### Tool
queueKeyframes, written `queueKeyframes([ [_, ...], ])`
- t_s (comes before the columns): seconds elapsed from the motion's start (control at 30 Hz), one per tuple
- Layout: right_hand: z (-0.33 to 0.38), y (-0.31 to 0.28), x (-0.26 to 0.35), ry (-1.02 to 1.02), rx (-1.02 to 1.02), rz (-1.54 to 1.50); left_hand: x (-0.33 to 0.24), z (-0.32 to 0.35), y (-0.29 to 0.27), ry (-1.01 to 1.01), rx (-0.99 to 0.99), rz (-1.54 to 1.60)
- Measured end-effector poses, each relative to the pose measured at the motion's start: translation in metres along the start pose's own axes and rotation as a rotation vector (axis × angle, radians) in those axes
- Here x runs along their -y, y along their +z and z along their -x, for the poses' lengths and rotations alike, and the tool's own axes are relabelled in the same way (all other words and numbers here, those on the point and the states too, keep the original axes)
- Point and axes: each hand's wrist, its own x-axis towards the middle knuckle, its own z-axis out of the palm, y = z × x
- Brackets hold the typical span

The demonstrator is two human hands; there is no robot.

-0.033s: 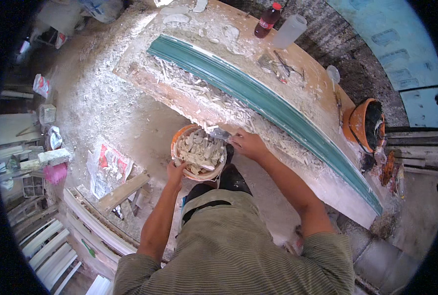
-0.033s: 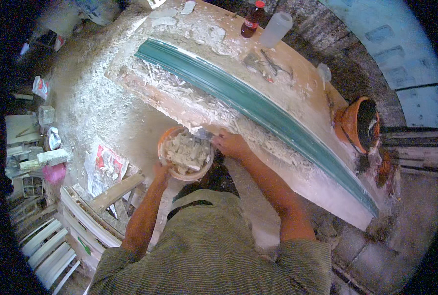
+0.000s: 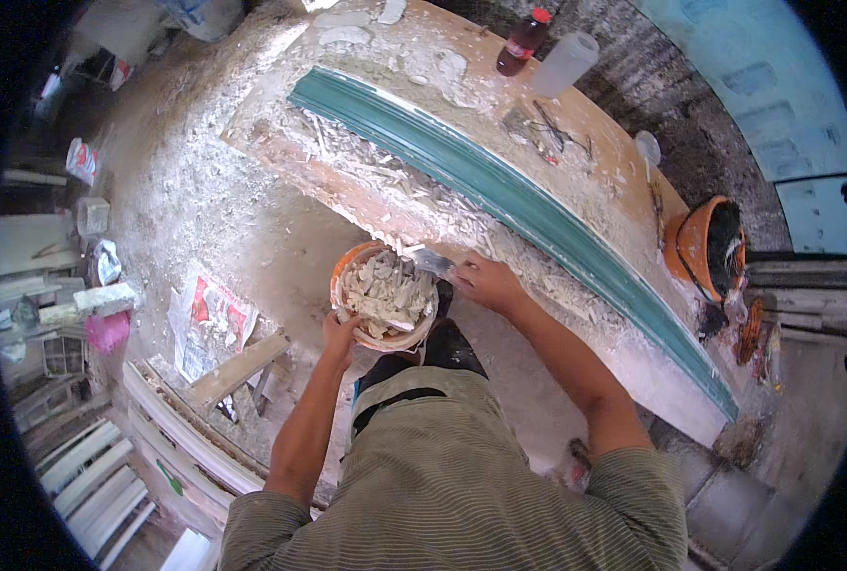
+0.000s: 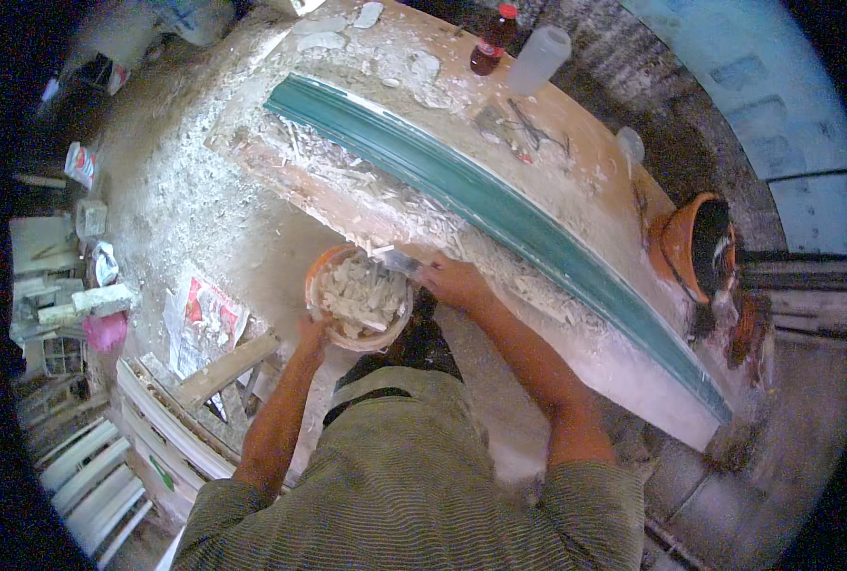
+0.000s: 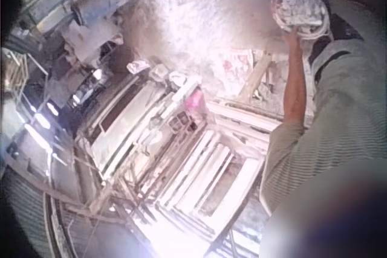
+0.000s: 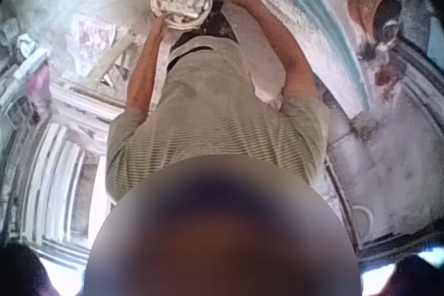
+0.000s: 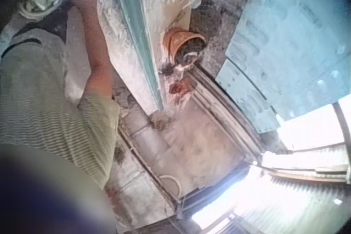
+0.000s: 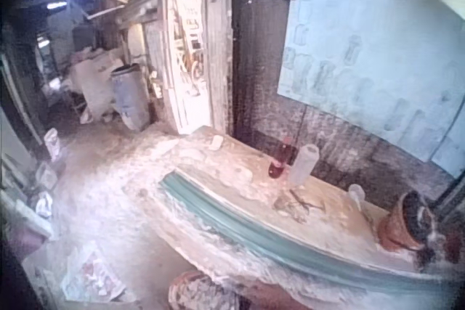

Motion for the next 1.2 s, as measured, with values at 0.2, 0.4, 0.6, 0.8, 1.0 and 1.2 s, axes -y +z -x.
queueKeyframes([
  [0.2, -0.027, -0.005, 0.003, -0.074, 0.009, -0.037, -0.018, 0.002, -0.018, -0.015, -0.007, 0.021],
  [0.4, -0.084, 0.021, 0.035, -0.059, -0.024, -0.024, -0.054, -0.009, -0.036, -0.041, 0.029, -0.063],
  [0.6, -0.068, 0.013, 0.026, 0.073, 0.036, 0.042, -0.094, -0.033, -0.082, -0.057, 0.085, -0.116],
  [0.8, -0.167, 0.049, 0.08, 0.083, -0.044, -0.028, -0.157, -0.09, -0.123, -0.005, 0.267, -0.253],
  [1.0, -0.143, 0.03, 0.076, 0.265, 0.036, -0.035, -0.199, -0.121, -0.162, 0.006, 0.276, -0.23],
  [1.2, -0.213, 0.074, 0.128, 0.103, 0.051, 0.052, -0.214, -0.147, -0.174, 0.029, 0.293, -0.381],
])
